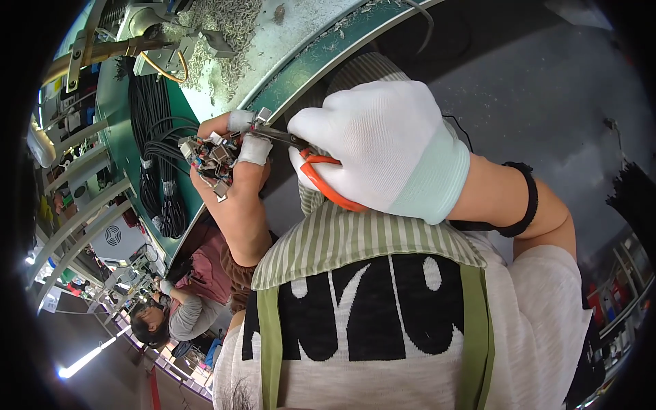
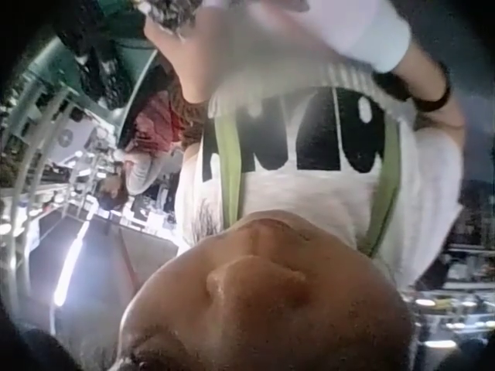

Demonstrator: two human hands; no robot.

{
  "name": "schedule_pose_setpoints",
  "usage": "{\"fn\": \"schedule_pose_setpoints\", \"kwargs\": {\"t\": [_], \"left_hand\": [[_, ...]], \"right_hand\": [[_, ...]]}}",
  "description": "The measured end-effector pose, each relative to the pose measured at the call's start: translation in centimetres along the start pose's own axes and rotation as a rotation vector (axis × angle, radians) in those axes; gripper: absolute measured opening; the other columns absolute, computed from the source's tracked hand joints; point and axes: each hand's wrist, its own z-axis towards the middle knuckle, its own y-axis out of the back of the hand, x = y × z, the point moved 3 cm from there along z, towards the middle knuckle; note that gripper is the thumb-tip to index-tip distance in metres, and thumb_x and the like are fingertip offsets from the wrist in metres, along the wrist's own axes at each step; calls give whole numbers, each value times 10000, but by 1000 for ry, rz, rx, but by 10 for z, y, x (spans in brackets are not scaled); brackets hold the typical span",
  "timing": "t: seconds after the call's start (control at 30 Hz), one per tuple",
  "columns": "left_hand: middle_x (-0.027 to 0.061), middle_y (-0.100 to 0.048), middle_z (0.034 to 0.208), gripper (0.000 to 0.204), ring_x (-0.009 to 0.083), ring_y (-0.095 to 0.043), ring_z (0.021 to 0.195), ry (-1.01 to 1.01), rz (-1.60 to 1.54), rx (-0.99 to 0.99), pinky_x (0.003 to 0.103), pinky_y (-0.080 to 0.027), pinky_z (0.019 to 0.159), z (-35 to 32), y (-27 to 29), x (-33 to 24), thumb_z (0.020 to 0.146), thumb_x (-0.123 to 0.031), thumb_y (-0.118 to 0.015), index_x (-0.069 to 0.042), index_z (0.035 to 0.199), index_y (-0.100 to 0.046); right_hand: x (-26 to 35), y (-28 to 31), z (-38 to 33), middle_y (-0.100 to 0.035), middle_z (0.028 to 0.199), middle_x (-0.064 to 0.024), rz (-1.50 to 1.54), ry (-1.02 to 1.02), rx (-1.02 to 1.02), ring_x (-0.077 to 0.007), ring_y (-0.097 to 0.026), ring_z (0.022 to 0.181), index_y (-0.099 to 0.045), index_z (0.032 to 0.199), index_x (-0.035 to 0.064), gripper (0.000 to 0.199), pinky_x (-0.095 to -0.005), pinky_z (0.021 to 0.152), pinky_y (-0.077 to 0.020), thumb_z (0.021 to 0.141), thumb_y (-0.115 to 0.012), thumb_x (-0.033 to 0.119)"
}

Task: The person picks up a bundle of cables and uses shears to trim the wire ends one by one. After trimming each wire over a machine, they place the bundle back onto the work surface.

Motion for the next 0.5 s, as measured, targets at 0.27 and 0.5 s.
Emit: {"fn": "schedule_pose_setpoints", "kwargs": {"t": [0.27, 0.5], "left_hand": [[8, -605, 883, 328, 72, -528, 781, 12, -12, 37, 225, -433, 732, 3, -4, 0, 723, -14, -701, -5, 1034, -600], [-8, -585, 822, 285, 57, -517, 746, -11, -20, -76, 207, -422, 699, 4, -10, -2, 726, -15, -697, 1, 992, -598]], "right_hand": [[-6, 3, 1, -550, 557, -103, 99, -111, 145, -274, -554, 476, -582, 666, 57, 224, -352, 461, -422, 790, -646, 233], [-6, -1, 2, -538, 560, -130, 402, -131, 153, -260, -527, 461, -587, 706, 20, 166, -326, 460, -414, 794, -641, 150]]}}
